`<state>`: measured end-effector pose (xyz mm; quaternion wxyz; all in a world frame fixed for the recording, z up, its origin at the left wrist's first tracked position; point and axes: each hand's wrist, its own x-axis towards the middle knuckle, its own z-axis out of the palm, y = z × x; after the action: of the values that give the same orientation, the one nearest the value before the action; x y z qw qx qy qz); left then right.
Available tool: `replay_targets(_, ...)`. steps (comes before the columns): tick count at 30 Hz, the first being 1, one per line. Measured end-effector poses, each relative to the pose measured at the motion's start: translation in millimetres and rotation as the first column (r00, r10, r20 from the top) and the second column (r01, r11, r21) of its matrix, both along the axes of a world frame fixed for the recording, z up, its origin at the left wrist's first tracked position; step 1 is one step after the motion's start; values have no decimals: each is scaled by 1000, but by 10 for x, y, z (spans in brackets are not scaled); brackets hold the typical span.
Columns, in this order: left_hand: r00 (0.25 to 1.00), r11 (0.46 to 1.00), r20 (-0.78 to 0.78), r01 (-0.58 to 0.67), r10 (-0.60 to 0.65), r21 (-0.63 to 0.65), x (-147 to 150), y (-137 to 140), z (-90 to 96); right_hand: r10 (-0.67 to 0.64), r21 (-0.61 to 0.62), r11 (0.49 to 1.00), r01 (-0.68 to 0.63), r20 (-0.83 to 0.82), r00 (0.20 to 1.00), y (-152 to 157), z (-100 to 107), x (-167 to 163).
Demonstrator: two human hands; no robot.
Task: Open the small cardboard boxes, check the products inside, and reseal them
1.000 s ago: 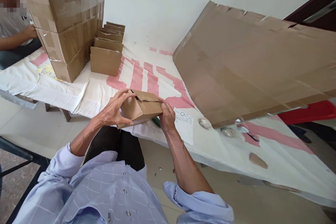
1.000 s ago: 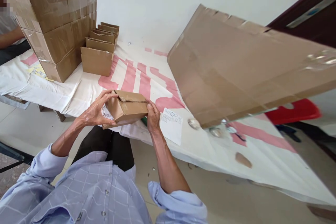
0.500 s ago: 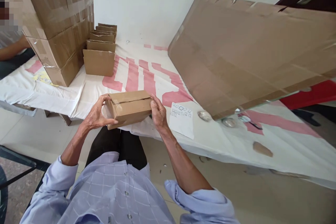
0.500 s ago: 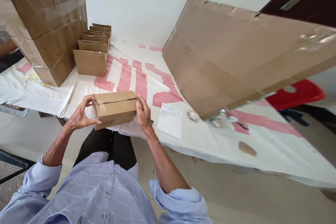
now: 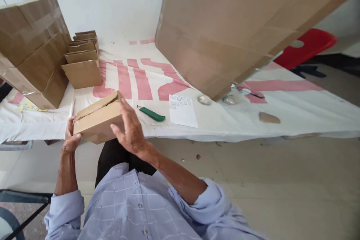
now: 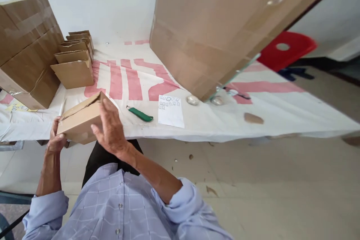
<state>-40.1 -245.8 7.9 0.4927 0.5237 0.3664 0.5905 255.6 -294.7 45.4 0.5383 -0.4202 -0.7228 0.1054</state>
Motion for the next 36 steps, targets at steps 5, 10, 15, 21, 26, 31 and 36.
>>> replay_targets(5, 996, 996, 46, -78, 80, -40, -160, 39, 5, -22, 15, 1000, 21, 62, 998, -153, 256, -401)
replay_targets(10, 993, 993, -4, -114, 114, -23, -176, 111, -63, 164, 43, 986, -162, -41, 986, -98, 320, -176)
replay_targets(15, 996, 994, -9, -92, 92, -62, -113, 149, -23, 90, 20, 996, -88, -296, 951, 12, 227, 231)
replay_targets(21, 994, 991, 14, -111, 112, -74, -51, 149, 52, 111, -81, 987, -139, -281, 953, 12, 59, 300)
replay_targets(26, 995, 994, -30, -100, 98, -53, -17, 74, 109, 106, -122, 981, -151, -318, 942, 102, -83, 386)
replay_targets(31, 986, 996, -140, -94, 93, 3, 142, 15, 199, 86, -191, 969, -157, -333, 939, 318, -342, 568)
replay_targets(36, 963, 999, -269, -3, 15, 42, 268, 1, 284, -6, -234, 972, -35, -171, 985, 485, -642, 854)
